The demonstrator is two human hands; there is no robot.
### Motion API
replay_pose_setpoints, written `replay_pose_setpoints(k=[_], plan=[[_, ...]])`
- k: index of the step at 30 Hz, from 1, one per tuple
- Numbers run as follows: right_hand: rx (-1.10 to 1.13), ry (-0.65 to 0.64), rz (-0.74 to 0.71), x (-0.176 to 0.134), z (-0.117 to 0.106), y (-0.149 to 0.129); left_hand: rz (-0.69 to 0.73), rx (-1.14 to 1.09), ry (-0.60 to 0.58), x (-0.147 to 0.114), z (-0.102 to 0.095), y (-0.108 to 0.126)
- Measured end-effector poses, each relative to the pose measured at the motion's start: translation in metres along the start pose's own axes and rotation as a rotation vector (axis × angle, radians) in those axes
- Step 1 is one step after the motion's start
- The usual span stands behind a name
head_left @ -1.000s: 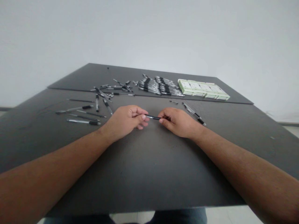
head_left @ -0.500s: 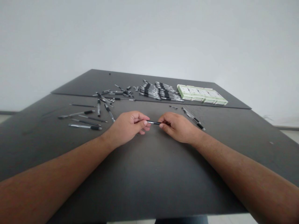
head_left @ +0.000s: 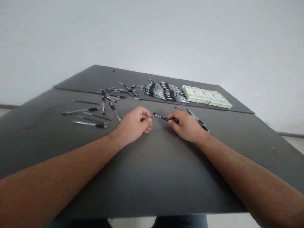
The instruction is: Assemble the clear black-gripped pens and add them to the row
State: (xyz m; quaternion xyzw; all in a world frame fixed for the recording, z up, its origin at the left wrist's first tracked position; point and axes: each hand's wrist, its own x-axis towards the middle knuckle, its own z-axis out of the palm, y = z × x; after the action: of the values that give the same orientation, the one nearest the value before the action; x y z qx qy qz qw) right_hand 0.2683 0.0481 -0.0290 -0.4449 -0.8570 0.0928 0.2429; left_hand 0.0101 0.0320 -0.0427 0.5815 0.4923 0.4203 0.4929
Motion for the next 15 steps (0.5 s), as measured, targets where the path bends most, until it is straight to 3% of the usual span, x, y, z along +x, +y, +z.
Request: replay_pose_setpoints(k=[7,15], plan=[[-0.145,0.059,0.066,0.014,-0.003,0.016,0.215,0.256,-0.06,-0.005,0.003,-0.004],[-0.404,-0.039,0.093,0.11,0.009,0.018,0.256,0.347,-0.053,-0.008,0.002,0.003]])
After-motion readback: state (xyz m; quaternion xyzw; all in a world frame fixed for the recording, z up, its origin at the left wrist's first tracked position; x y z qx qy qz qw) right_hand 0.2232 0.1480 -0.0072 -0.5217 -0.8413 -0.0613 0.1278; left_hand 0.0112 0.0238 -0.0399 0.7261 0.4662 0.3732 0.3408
